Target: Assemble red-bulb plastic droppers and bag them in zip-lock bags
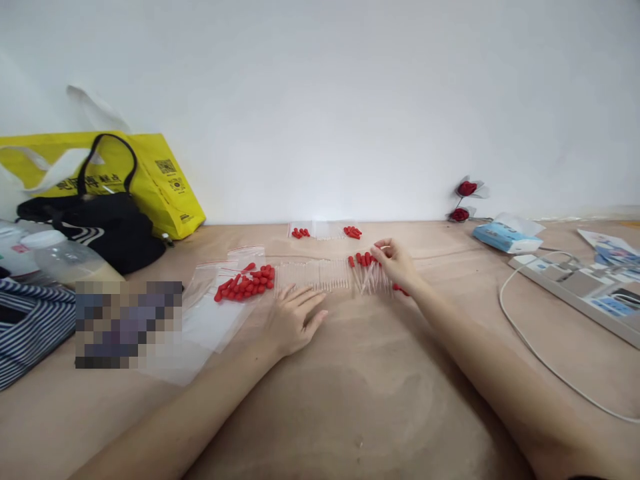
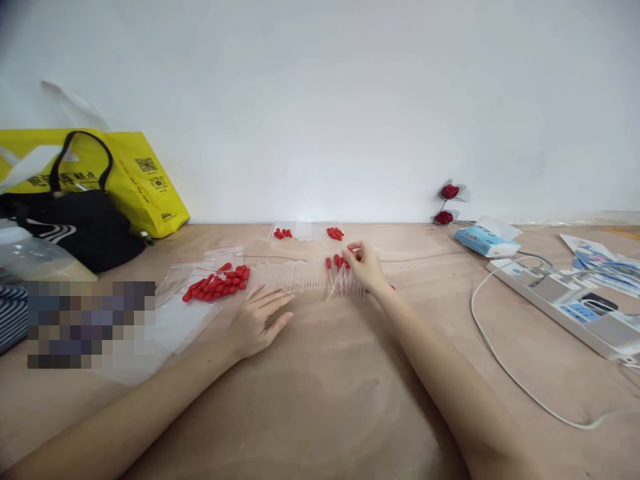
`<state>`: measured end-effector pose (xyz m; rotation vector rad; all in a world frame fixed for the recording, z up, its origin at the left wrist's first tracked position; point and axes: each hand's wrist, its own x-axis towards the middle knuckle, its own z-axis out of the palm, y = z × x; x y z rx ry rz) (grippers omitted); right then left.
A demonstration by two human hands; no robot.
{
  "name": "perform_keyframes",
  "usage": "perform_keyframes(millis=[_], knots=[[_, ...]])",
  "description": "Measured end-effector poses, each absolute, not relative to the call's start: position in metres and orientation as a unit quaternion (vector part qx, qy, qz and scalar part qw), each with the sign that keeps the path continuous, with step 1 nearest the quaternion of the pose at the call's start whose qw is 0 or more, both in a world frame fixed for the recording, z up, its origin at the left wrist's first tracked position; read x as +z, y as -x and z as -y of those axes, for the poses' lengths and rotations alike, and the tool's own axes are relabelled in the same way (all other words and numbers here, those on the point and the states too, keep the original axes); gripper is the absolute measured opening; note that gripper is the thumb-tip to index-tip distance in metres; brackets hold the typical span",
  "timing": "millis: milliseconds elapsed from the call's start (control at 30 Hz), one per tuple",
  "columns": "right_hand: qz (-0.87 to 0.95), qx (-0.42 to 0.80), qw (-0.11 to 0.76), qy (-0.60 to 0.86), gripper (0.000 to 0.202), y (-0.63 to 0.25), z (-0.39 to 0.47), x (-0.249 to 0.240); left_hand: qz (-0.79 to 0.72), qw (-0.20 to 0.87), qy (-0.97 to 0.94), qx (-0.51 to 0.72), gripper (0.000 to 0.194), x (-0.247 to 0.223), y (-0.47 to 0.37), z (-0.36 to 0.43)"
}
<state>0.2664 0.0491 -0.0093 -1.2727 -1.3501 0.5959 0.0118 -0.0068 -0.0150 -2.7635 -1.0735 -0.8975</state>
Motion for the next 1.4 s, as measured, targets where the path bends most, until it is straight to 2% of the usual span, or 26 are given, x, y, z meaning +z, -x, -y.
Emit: perform_keyframes(millis=[200, 400, 600, 733, 967, 1400], knots=[[0.597, 0.073, 0.407, 0.688, 0.027, -0.285, -0.073, -0.005, 0.279, -0.074, 0.946, -0.149, 0.034, -0.012, -0.010, 0.008], [0.624, -0.052, 0.257, 0.736, 0.026, -0.264, -0.082, -0.011, 0.290, -0.112, 0.940, -0.142, 0.033, -0.008, -0.011, 0.009], [0.652, -0.108, 0.207, 0.721, 0.029, -0.264, -0.077, -0.014, 0.287, -0.116, 0.941, -0.139, 0.034, -0.010, -0.010, 0.007], [0.672, -0.096, 0.195, 0.708, 0.030, -0.246, -0.064, -0.005, 0.284, -0.116, 0.941, -0.143, 0.033, -0.010, -0.011, 0.007], [0.672, -0.007, 0.059, 0.738, 0.032, -0.202, -0.047, 0.007, 0.285, -0.107, 0.941, -0.148, 0.032, -0.010, -0.012, 0.008], [0.644, 0.017, 0.065, 0.762, 0.024, -0.198, -0.052, 0.002, 0.285, -0.099, 0.940, -0.158, 0.031, -0.008, -0.013, 0.010]])
